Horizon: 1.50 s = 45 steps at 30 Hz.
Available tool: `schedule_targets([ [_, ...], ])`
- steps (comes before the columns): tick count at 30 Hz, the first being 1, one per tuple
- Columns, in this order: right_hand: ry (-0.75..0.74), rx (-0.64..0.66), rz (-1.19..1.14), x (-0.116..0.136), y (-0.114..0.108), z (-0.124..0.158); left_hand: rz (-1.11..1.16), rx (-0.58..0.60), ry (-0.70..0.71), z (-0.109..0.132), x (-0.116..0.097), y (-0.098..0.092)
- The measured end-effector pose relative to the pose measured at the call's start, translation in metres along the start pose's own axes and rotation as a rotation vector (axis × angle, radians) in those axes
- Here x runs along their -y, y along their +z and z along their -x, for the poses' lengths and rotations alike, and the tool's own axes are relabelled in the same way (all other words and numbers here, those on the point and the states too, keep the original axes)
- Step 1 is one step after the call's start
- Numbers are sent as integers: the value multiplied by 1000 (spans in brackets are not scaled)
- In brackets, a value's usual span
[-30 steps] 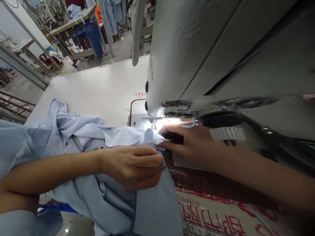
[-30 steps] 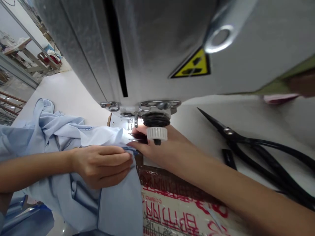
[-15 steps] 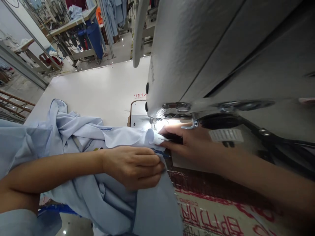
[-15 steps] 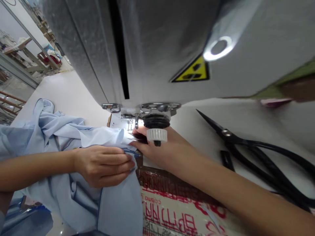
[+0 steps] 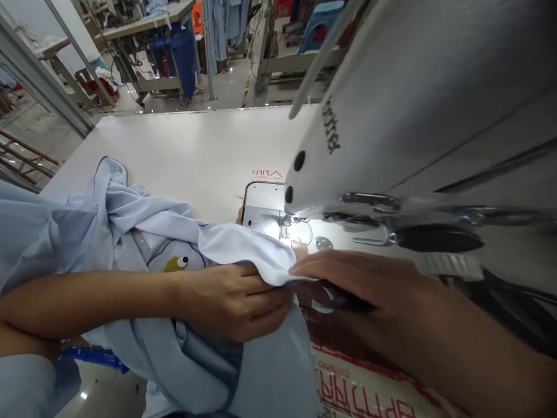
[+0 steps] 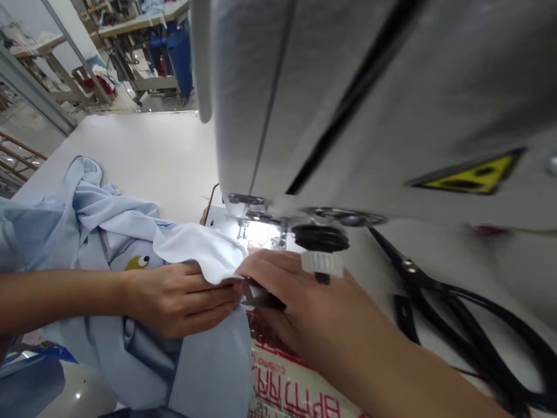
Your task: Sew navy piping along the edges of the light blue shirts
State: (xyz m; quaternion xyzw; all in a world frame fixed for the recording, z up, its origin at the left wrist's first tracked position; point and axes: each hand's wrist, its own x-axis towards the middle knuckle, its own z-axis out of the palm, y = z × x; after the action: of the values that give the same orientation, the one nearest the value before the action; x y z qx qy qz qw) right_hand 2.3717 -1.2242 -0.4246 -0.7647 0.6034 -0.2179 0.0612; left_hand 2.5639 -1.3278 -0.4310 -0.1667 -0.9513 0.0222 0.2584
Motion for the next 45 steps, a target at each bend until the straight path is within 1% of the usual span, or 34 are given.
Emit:
schedule_targets([
  [2, -98, 1, 10, 1, -1, 2, 5, 2, -12, 2, 1, 0],
  [4, -239, -22, 77, 3, 1, 4, 14, 18, -32, 4, 1, -1],
  [6, -370, -12, 153, 6, 5, 9, 15, 30, -65, 6, 0, -1],
  [8, -413, -3, 196, 10, 9, 15, 0, 29, -98, 8, -2, -2],
  [13, -350, -3, 132, 14, 12, 23, -20, 50, -126, 8, -4, -3],
  [15, -336, -9, 117, 11, 14, 22, -24, 53, -129, 6, -2, -2],
  [18, -263, -48, 136, 4, 18, 19, -45, 46, -147, 2, 4, 0],
  [20, -227, -44, 152, -2, 21, 18, -55, 43, -153, 0, 9, 2],
  [23, -255, 0, 181, -9, 23, 17, -55, 53, -157, -1, 18, 6],
  [28, -225, -19, 233, -16, 23, 17, -15, 93, -102, -2, 28, 8],
  [30, -244, -3, 228, -16, 23, 18, 1, 106, -97, -3, 30, 8],
  [36, -171, -81, 222, -8, 24, 17, 29, 127, -119, -5, 32, 5],
  [41, -184, -103, 224, -6, 24, 13, 18, 140, -118, -6, 31, 3],
  [45, -201, -131, 236, -8, 24, 13, -8, 192, -155, -7, 28, 3],
])
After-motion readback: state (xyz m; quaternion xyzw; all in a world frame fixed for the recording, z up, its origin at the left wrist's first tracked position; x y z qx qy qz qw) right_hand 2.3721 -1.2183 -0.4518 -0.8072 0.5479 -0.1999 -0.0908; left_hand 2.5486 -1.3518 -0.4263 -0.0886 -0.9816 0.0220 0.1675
